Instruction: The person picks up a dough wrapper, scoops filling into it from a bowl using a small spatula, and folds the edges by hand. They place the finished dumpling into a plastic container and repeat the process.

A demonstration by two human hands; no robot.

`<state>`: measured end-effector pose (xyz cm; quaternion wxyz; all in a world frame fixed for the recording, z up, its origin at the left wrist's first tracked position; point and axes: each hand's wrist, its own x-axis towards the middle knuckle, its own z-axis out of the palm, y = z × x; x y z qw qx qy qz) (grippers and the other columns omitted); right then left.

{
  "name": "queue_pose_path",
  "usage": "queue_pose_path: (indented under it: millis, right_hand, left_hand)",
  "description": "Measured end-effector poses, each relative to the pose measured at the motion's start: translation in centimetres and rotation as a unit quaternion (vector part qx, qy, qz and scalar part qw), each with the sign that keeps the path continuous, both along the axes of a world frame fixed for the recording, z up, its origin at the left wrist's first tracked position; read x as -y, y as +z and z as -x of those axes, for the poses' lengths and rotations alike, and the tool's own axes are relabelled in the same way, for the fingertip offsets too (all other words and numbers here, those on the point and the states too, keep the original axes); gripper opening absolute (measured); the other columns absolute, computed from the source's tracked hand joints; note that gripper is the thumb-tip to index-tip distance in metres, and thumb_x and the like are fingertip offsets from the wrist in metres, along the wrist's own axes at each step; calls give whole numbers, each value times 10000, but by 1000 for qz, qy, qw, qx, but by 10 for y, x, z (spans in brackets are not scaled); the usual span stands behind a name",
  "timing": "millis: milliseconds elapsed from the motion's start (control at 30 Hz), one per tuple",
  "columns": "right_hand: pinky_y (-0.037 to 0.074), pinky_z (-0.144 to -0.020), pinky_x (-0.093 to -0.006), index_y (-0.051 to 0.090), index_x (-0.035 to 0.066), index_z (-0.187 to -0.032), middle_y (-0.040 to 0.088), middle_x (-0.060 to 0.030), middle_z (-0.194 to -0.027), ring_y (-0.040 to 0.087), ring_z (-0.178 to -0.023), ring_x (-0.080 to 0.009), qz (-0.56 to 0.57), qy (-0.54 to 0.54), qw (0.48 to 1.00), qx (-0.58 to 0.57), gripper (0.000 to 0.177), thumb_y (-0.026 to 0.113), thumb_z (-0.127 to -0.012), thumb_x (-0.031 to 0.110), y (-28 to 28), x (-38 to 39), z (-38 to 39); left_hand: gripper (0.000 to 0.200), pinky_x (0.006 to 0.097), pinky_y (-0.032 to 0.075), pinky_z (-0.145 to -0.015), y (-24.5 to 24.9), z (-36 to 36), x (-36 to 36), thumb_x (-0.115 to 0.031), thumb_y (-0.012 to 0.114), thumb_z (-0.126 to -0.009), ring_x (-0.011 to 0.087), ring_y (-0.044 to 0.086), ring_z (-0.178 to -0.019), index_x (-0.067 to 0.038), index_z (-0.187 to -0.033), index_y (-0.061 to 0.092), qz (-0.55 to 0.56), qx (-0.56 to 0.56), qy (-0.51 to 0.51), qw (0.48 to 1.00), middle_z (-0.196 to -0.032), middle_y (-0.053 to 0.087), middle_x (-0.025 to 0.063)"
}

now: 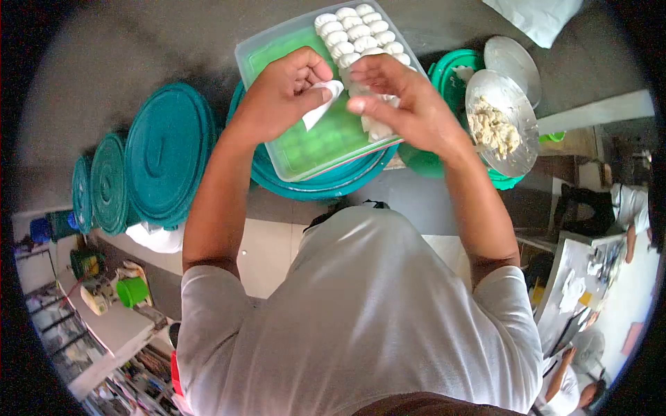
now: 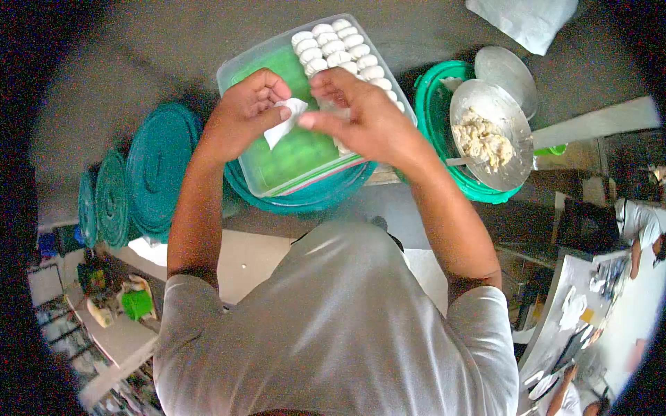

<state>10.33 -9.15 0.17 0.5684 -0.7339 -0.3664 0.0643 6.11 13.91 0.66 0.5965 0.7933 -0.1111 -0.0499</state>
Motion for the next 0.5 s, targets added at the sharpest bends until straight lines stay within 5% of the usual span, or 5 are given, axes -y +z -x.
queue_pose_path:
  millis: [233,300,367,500]
  right_hand:
    - [460,-718,-248,614,17,-898,587,12,-817,525,-793,-82,-23,-6,987,-156,237,783,-843,174,11,16,46]
    - [457,-717,-248,609,18,-921,588,11,-835,528,-801,-81,-39,-28,985,-164,186,741,-857,132,8,32,64]
    - [452,-716,-249,599,22,-969,588,8,-870,534,-819,-79,-79,-52,980,-175,107,658,-883,47,3,50,83]
    - [443,-772,-244,588,33,-1047,577,-4,-965,532,-873,-81,-136,-110,937,-302,186,616,-870,-18,-13,88,100]
  left_hand:
    - [308,242,500,-787,12,45,32,70,663,-841,101,613,-909,17,-1119,539,202,-29,-29,979,-970,622,53]
    - [420,257,510,-815,9,57,48,30,713,-835,112,621,-927,14,-1210,525,284,-86,-44,954,-1012,634,69]
    - [392,257,512,-794,-14,64,71,-3,727,-839,95,609,-909,9,-1190,552,215,-17,-57,975,-1001,635,56]
    - [239,232,512,-701,-31,66,107,-39,706,-873,58,594,-819,5,-1091,617,254,-147,-79,953,-914,643,10]
